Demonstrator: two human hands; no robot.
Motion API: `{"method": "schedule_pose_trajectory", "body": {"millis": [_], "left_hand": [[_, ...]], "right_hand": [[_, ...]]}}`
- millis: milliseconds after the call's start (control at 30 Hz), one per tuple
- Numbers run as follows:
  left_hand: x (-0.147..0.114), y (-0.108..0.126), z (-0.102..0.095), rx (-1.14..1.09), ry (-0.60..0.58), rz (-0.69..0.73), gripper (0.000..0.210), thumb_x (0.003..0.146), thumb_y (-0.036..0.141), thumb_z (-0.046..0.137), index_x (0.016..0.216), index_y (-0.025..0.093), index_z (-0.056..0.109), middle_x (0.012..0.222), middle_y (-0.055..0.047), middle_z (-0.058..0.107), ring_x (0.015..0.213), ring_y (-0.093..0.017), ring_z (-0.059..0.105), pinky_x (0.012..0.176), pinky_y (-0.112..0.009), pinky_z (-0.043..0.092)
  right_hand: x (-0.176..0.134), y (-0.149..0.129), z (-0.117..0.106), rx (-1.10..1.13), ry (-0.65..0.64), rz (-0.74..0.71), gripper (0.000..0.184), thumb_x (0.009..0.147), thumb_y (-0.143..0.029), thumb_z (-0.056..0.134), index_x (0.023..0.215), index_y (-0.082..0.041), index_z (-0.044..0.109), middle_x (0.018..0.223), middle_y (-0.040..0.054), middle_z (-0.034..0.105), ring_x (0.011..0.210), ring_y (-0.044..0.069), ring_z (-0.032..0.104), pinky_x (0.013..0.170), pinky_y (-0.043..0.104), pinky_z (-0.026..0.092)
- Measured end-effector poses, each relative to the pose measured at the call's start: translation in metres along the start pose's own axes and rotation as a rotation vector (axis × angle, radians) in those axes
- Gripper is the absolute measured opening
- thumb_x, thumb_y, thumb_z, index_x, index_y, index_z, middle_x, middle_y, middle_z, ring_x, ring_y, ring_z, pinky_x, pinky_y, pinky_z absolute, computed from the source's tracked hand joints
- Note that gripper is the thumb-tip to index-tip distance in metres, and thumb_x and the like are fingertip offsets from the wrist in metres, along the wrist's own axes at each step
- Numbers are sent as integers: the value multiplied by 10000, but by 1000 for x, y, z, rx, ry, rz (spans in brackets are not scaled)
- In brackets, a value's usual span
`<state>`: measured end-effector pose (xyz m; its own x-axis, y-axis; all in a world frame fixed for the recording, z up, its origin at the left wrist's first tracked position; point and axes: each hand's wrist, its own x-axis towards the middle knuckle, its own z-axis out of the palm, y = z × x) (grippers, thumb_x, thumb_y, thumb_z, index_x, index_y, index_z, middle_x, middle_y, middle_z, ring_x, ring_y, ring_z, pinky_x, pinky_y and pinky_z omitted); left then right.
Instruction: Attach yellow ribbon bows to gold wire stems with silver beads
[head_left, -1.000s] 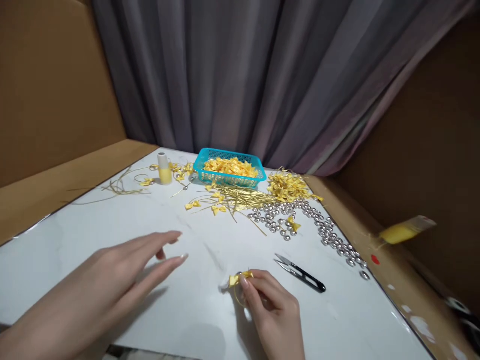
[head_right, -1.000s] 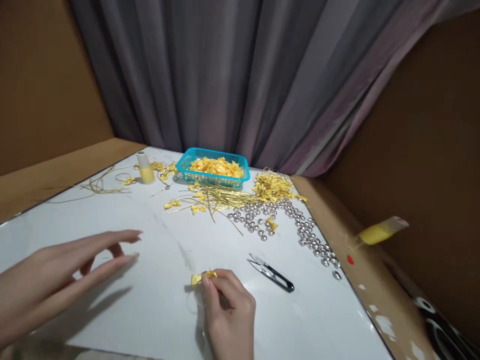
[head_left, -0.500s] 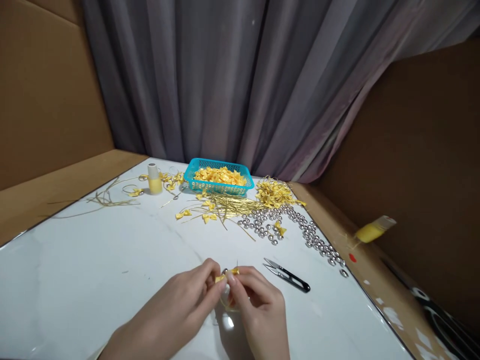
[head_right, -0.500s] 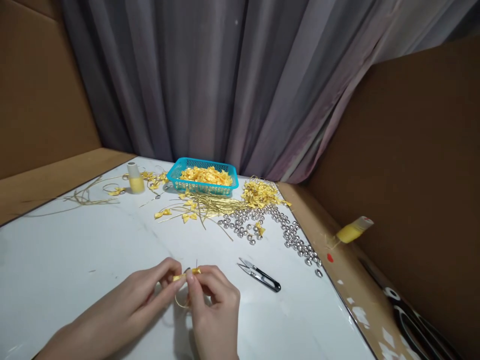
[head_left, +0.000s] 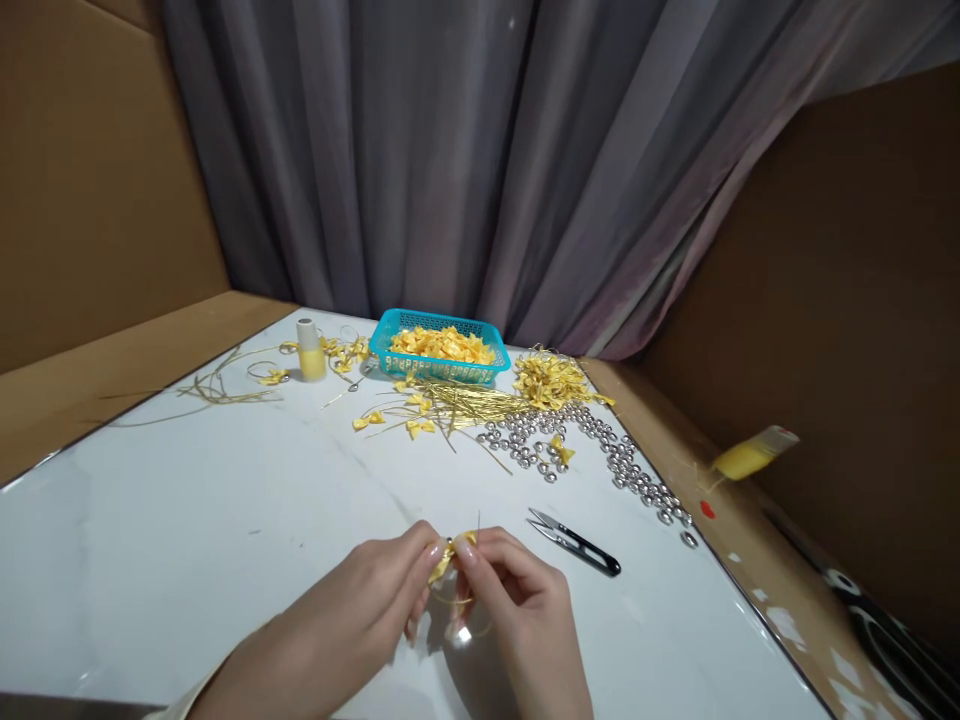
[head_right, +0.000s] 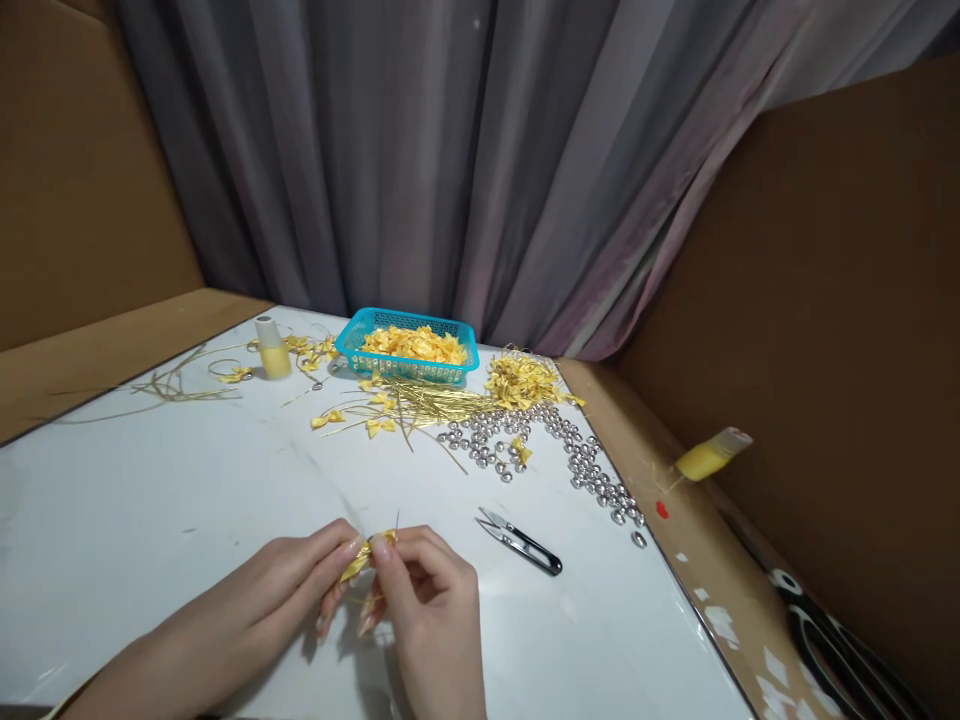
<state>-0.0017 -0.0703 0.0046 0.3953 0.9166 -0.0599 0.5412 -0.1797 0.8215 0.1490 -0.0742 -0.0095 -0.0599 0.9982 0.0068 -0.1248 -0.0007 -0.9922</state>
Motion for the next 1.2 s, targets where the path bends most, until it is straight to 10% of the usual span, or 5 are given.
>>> {"method": "schedule_pose_trajectory", "body": {"millis": [233, 367, 667, 1200], "left_hand": [[2, -1, 0, -17, 2, -23, 348, 961, 379, 241, 709, 217, 419, 635, 19, 513, 604, -149, 515, 636, -246, 405], [3, -5, 1, -11, -1, -34, 358, 970, 382, 198, 711, 219, 383, 637, 26, 496, 623, -152, 526, 636, -258, 389], [6, -5, 1, 35, 23, 43, 267, 950, 300, 283, 767, 215, 458, 720, 22, 553, 647, -135, 548, 618, -228, 387], [0, 4, -2, -183, 245, 33, 262, 890, 372, 446, 810, 222, 645, 722, 22, 668, 707, -131, 631, 548, -132, 468]], "right_hand": [[1, -1, -11, -211, 99, -107, 241, 784, -355, 635, 631, -187, 714, 1005, 84, 661, 761, 167, 621, 610, 216, 495], [-8, -8, -14, -266, 315, -268, 147, 747, -301, 675, 636, -225, 734, 779, 44, 684, 725, 166, 612, 643, 220, 496], [-17, -4, 2, -101, 28, 74, 229, 723, -397, 685, 670, -175, 680, 531, 11, 656, 429, 96, 532, 469, 172, 451], [-5, 3, 9, -315, 28, -206, 216, 847, -325, 541, 763, -183, 680, 612, 10, 652, 468, 90, 535, 451, 151, 415]]}}
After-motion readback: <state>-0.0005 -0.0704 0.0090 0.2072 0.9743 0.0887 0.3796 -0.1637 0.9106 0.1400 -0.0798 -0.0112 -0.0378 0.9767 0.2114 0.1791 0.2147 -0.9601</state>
